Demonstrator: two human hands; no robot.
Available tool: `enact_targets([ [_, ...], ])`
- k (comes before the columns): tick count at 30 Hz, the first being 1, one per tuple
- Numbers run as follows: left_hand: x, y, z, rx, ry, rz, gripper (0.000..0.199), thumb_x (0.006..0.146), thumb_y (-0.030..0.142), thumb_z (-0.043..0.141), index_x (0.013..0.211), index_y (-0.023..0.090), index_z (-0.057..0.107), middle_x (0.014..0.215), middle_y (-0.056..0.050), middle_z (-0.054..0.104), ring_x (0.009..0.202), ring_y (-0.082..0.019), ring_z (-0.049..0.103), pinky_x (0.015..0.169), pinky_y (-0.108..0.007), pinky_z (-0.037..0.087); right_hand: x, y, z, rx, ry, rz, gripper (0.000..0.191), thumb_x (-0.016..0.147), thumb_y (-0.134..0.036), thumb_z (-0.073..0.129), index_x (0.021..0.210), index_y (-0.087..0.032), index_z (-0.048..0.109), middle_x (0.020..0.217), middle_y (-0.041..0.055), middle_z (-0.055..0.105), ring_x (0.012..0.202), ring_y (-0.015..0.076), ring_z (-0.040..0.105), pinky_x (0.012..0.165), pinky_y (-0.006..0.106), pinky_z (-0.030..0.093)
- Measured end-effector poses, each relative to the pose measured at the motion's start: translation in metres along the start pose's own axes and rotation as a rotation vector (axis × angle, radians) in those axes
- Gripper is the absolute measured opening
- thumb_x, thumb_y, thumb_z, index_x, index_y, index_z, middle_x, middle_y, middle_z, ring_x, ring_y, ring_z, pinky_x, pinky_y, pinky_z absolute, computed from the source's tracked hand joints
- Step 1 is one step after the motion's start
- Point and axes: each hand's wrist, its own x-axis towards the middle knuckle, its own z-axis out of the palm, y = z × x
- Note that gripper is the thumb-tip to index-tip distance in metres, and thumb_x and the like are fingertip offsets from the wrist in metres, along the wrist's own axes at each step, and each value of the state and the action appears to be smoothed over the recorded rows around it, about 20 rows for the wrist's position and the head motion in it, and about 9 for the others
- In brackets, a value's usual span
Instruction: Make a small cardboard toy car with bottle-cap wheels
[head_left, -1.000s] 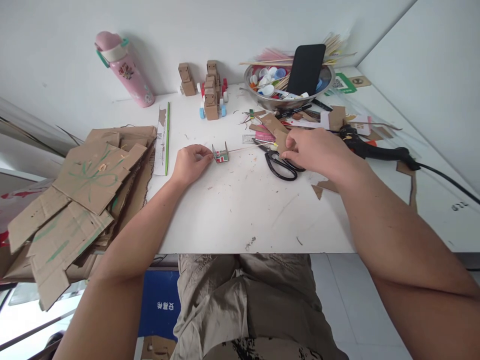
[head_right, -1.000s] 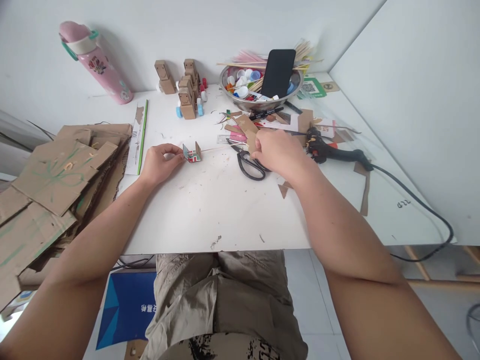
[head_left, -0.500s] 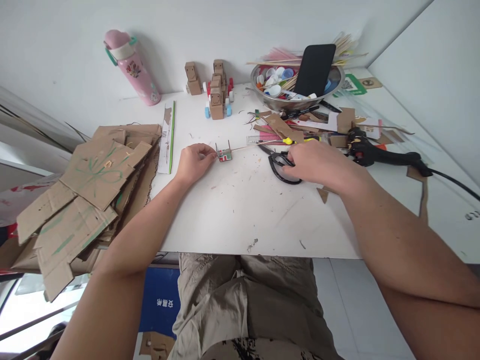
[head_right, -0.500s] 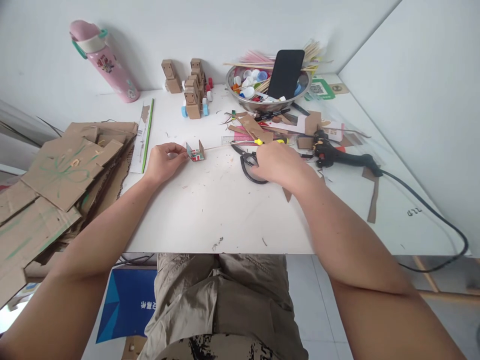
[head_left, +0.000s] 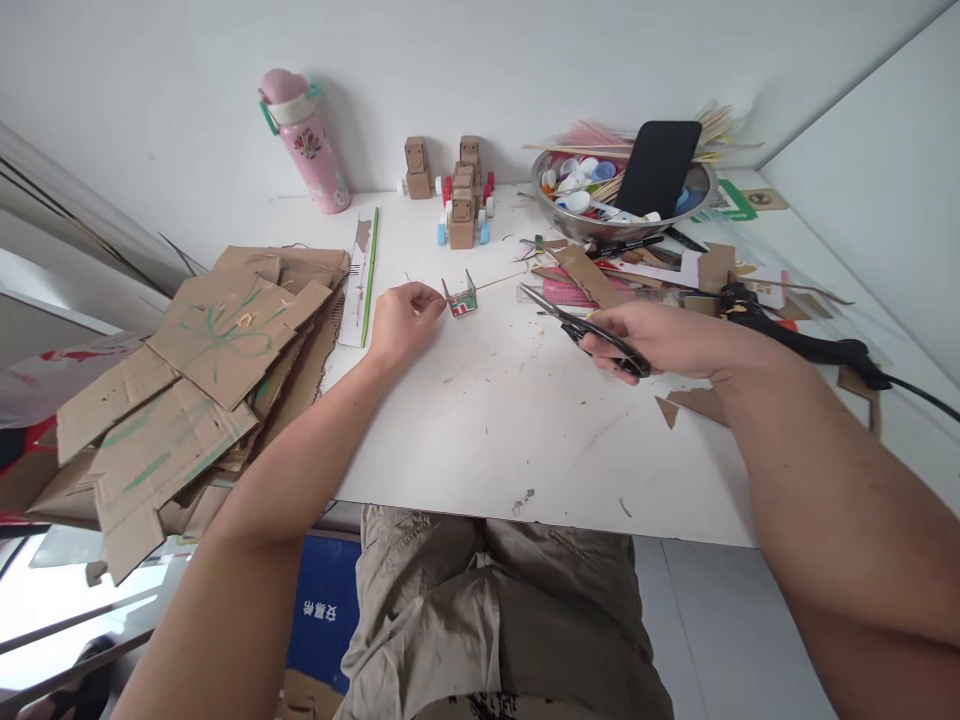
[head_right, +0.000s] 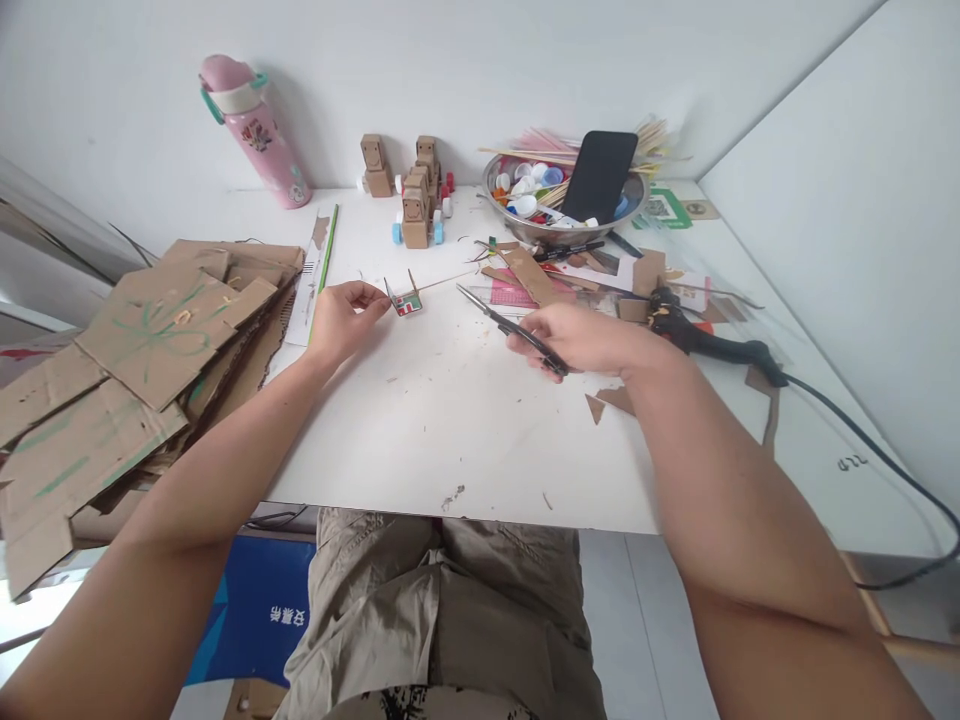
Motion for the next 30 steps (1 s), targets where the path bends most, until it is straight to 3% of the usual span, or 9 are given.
enact_targets([
  [2,-0.002,0.003,-0.001,-0.010,-0.002,0.003,0.015,0.080,0.022,0.077,0.066,0.023,0.071,0.072,-0.001,0.075,0.078,-0.022,0.069,0.079,-0.035,0.056,0.001,-0.006,0.011,0.158,-0.044,-0.073,0.054,0.103,-0.079,0.062,0.086,-0.028,0.055,0.064,0.0005,0.058,0.054,0.0186,0.052,0.049,0.035,0.040],
  [4,-0.004,0.006,-0.001,-0.023,-0.006,0.020,0.014,0.080,0.023,0.075,0.067,0.023,0.071,0.074,-0.001,0.076,0.079,-0.022,0.069,0.080,-0.035,0.057,0.003,-0.010,0.022,0.299,-0.082,-0.144,0.076,0.087,-0.101,0.065,0.096,-0.026,0.058,0.070,-0.0003,0.058,0.057,0.0176,0.053,0.049,0.034,0.041],
  [7,-0.008,0.010,-0.001,-0.040,-0.004,0.027,0.013,0.080,0.023,0.073,0.068,0.023,0.071,0.077,-0.002,0.078,0.081,-0.021,0.070,0.082,-0.035,0.057,0.006,-0.014,0.037,0.439,-0.138,-0.175,0.099,0.067,-0.116,0.060,0.103,-0.023,0.060,0.076,-0.0010,0.057,0.061,0.0166,0.055,0.051,0.033,0.048],
  [14,-0.014,0.017,0.000,-0.107,0.007,0.051,0.013,0.079,0.024,0.074,0.067,0.024,0.070,0.076,-0.002,0.079,0.079,-0.020,0.071,0.081,-0.034,0.059,0.012,-0.019,0.047,0.582,-0.158,-0.082,0.082,0.087,-0.104,0.058,0.093,-0.022,0.058,0.072,-0.0028,0.053,0.056,0.0122,0.052,0.044,0.025,0.041],
  [20,-0.021,0.019,0.004,-0.117,-0.025,0.107,0.013,0.079,0.027,0.074,0.066,0.023,0.071,0.074,-0.002,0.078,0.076,-0.020,0.071,0.079,-0.034,0.060,0.013,-0.022,0.048,0.599,-0.054,-0.002,0.079,0.089,-0.100,0.058,0.087,-0.021,0.060,0.066,-0.0033,0.050,0.050,0.0110,0.048,0.037,0.023,0.034],
  [30,-0.018,0.018,0.004,-0.123,0.039,0.067,0.012,0.077,0.027,0.074,0.066,0.023,0.070,0.070,-0.001,0.076,0.074,-0.019,0.069,0.080,-0.034,0.061,0.004,-0.023,0.036,0.547,-0.099,0.015,0.084,0.084,-0.103,0.058,0.087,-0.019,0.062,0.067,-0.0030,0.051,0.048,0.0104,0.049,0.034,0.024,0.032],
])
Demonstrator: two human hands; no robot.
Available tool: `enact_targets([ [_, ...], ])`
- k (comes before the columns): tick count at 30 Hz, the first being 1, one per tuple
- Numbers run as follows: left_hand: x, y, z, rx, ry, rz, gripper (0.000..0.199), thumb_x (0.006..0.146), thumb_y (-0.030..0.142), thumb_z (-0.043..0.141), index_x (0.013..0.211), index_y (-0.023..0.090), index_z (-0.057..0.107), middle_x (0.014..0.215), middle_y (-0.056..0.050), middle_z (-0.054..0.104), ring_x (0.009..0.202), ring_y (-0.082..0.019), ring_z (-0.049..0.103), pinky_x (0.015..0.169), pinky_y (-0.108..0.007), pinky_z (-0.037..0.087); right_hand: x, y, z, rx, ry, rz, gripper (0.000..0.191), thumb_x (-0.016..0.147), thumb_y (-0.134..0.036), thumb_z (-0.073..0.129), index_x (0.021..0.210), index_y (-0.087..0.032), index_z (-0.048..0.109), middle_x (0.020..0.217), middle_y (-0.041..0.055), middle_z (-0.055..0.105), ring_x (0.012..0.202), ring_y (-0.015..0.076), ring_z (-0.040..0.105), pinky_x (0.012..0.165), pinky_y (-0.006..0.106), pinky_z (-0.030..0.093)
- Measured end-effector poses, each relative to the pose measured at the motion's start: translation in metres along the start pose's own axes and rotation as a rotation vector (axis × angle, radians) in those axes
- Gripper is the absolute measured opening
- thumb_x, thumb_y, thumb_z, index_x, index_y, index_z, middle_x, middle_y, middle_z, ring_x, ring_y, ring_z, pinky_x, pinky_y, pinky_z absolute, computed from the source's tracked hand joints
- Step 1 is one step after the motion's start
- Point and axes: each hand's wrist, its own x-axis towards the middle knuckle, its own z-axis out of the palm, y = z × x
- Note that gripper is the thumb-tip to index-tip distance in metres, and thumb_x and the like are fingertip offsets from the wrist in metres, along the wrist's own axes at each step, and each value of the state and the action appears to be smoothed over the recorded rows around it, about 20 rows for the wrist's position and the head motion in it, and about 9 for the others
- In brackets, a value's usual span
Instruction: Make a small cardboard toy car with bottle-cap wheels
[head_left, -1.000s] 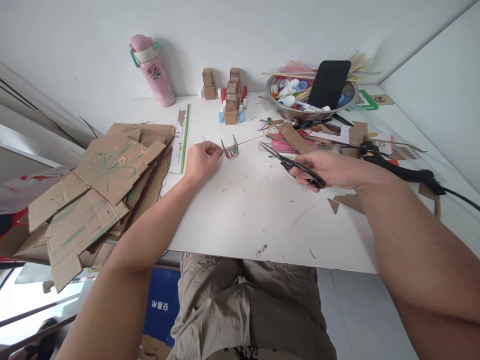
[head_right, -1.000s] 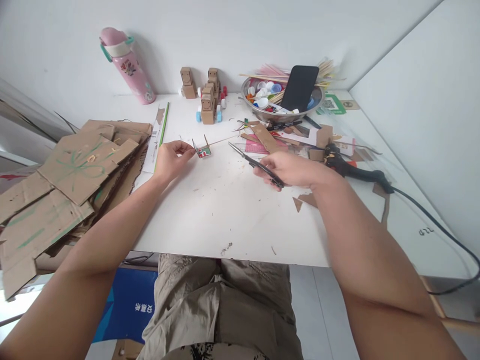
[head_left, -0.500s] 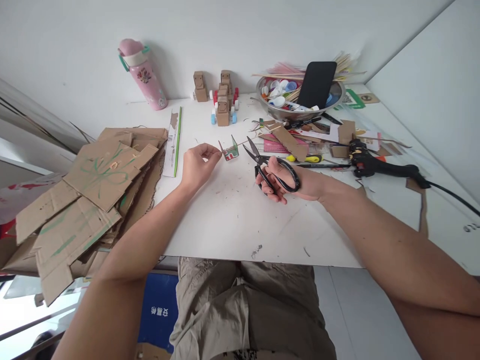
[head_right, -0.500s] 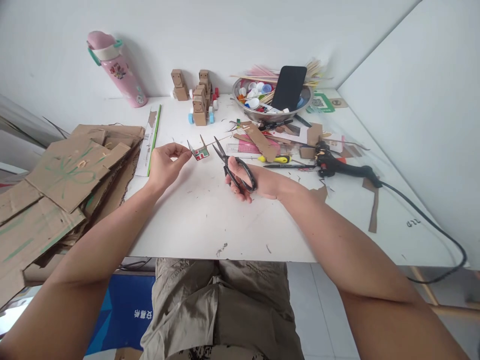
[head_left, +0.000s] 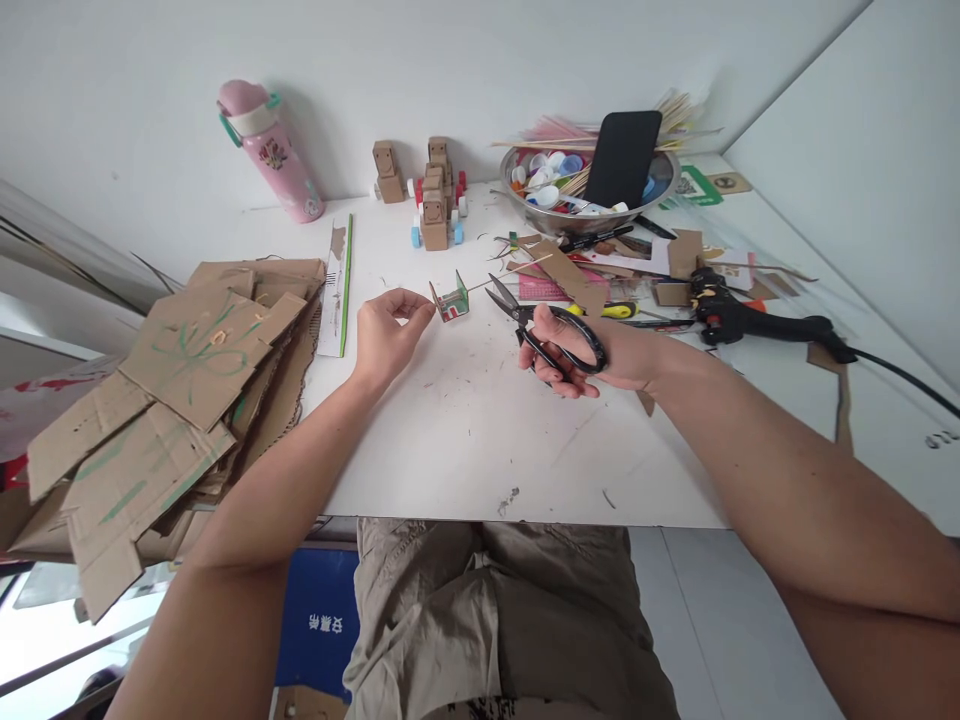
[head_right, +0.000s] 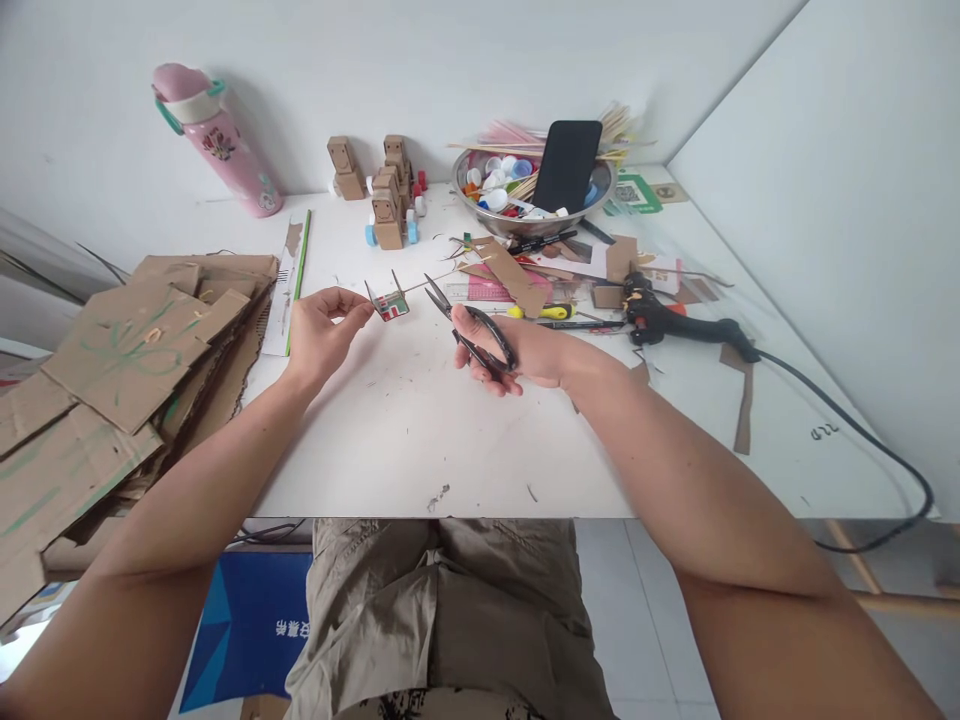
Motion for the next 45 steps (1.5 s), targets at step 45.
enact_targets([
  [45,-0.007,0.007,0.003,-0.007,-0.118,0.025,0.019,0.081,0.026,0.074,0.063,0.025,0.067,0.070,-0.002,0.074,0.075,-0.020,0.069,0.080,-0.036,0.061,0.012,0.009,0.008,0.033,0.009,-0.048,0.088,0.075,-0.111,0.058,0.083,-0.024,0.051,0.069,-0.0029,0.050,0.052,0.0108,0.052,0.037,0.025,0.035],
])
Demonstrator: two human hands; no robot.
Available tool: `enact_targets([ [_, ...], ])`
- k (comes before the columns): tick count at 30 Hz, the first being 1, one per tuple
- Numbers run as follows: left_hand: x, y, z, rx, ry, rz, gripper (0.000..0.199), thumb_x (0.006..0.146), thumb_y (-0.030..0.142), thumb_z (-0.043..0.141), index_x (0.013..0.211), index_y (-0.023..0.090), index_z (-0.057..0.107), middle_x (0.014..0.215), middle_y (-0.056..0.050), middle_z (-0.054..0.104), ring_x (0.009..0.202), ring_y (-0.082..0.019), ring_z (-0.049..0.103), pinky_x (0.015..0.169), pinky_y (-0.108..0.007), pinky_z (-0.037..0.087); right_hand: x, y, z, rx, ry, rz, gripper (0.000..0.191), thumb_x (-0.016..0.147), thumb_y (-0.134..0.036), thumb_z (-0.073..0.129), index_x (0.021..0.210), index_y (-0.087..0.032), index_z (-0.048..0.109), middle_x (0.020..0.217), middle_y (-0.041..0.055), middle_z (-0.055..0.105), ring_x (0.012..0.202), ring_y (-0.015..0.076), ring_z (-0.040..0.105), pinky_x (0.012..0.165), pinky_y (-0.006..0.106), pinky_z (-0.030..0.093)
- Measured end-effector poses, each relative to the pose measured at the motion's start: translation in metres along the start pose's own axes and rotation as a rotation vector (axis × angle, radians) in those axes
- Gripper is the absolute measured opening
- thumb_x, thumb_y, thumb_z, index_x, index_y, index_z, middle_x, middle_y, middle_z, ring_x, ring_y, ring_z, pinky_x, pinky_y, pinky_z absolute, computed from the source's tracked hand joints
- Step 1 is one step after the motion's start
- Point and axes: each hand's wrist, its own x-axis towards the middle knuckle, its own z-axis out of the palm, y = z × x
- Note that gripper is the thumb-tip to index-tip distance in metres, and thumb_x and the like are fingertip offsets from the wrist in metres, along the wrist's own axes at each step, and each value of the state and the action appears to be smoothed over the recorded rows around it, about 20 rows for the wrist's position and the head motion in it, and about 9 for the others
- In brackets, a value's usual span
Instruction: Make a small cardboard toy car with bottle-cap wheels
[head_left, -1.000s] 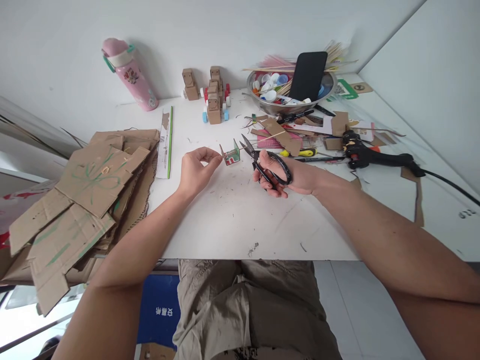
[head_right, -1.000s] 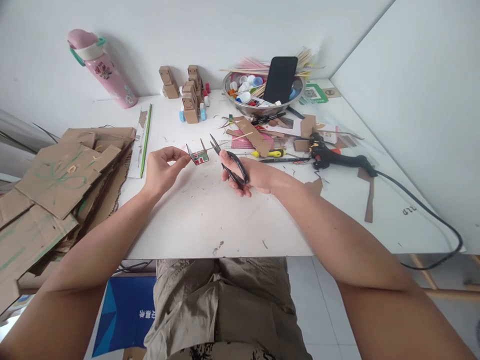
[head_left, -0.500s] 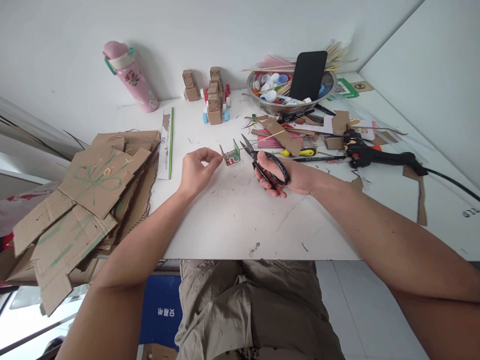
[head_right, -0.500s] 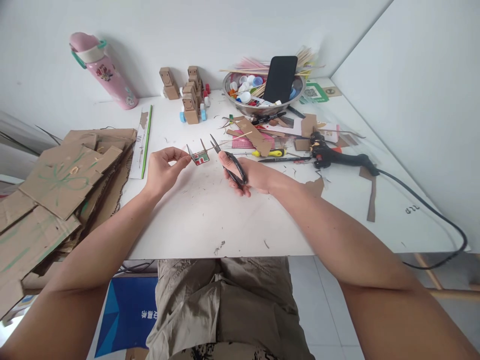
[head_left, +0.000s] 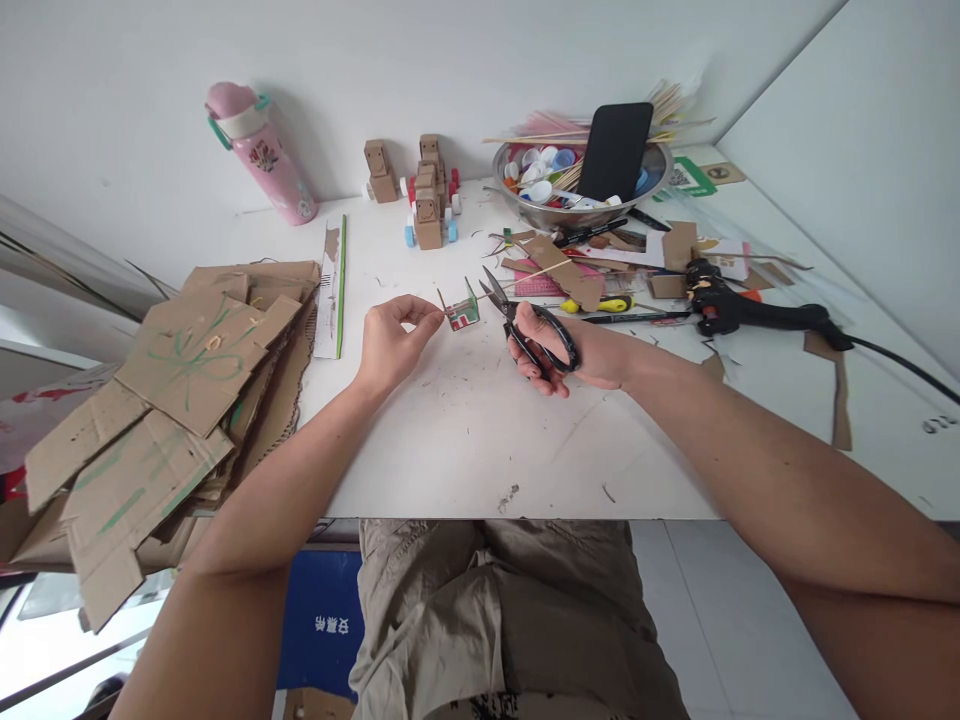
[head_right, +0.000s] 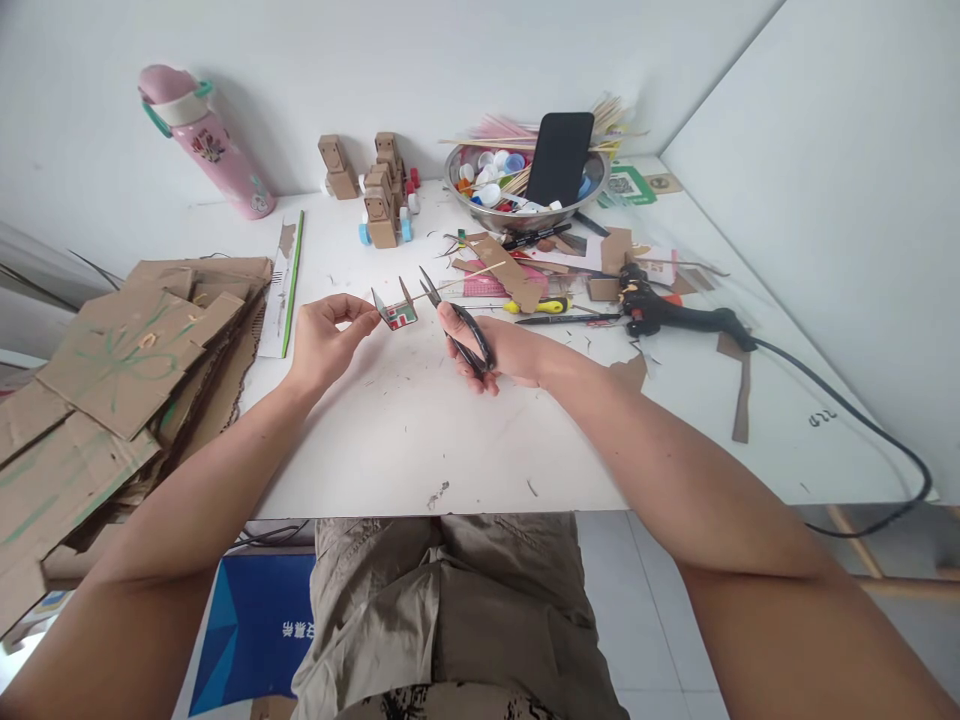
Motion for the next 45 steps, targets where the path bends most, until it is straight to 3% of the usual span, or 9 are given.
enact_targets([
  [22,0.000,-0.002,-0.001,-0.004,-0.007,0.004,0.017,0.080,0.029,0.074,0.065,0.024,0.068,0.070,-0.002,0.073,0.075,-0.021,0.069,0.079,-0.036,0.061,0.000,-0.003,0.006,-0.037,0.053,0.022,0.081,0.086,-0.105,0.056,0.080,-0.024,0.050,0.067,-0.0025,0.051,0.051,0.0113,0.051,0.038,0.024,0.037],
  [29,0.001,-0.003,-0.001,0.002,-0.007,0.017,0.016,0.080,0.029,0.075,0.066,0.024,0.069,0.071,-0.002,0.074,0.076,-0.021,0.070,0.080,-0.036,0.061,0.003,0.000,0.006,-0.041,0.074,-0.035,0.081,0.084,-0.104,0.060,0.072,-0.026,0.044,0.060,-0.0036,0.046,0.045,0.0103,0.047,0.032,0.023,0.031],
  [33,0.001,-0.003,0.000,-0.007,-0.009,0.010,0.015,0.080,0.026,0.076,0.066,0.024,0.070,0.071,-0.002,0.074,0.076,-0.021,0.070,0.079,-0.036,0.061,0.004,-0.004,0.010,-0.052,0.148,0.010,0.077,0.091,-0.094,0.069,0.068,-0.025,0.043,0.058,-0.0034,0.047,0.042,0.0085,0.045,0.031,0.022,0.027],
  [39,0.001,-0.003,0.002,-0.043,-0.029,-0.013,0.016,0.080,0.025,0.075,0.065,0.024,0.070,0.070,-0.001,0.073,0.074,-0.020,0.068,0.078,-0.035,0.059,0.007,-0.006,0.017,-0.056,0.238,0.056,0.064,0.098,-0.062,0.080,0.061,-0.025,0.043,0.054,-0.0034,0.046,0.038,0.0078,0.042,0.031,0.023,0.020],
  [45,-0.002,-0.003,0.012,-0.071,-0.096,-0.029,0.018,0.080,0.026,0.075,0.063,0.024,0.068,0.067,0.000,0.070,0.071,-0.019,0.065,0.075,-0.034,0.057,-0.010,0.002,0.012,-0.058,0.165,0.061,0.055,0.093,-0.048,0.077,0.062,-0.028,0.036,0.051,-0.0064,0.037,0.037,0.0068,0.033,0.034,0.022,0.015],
])
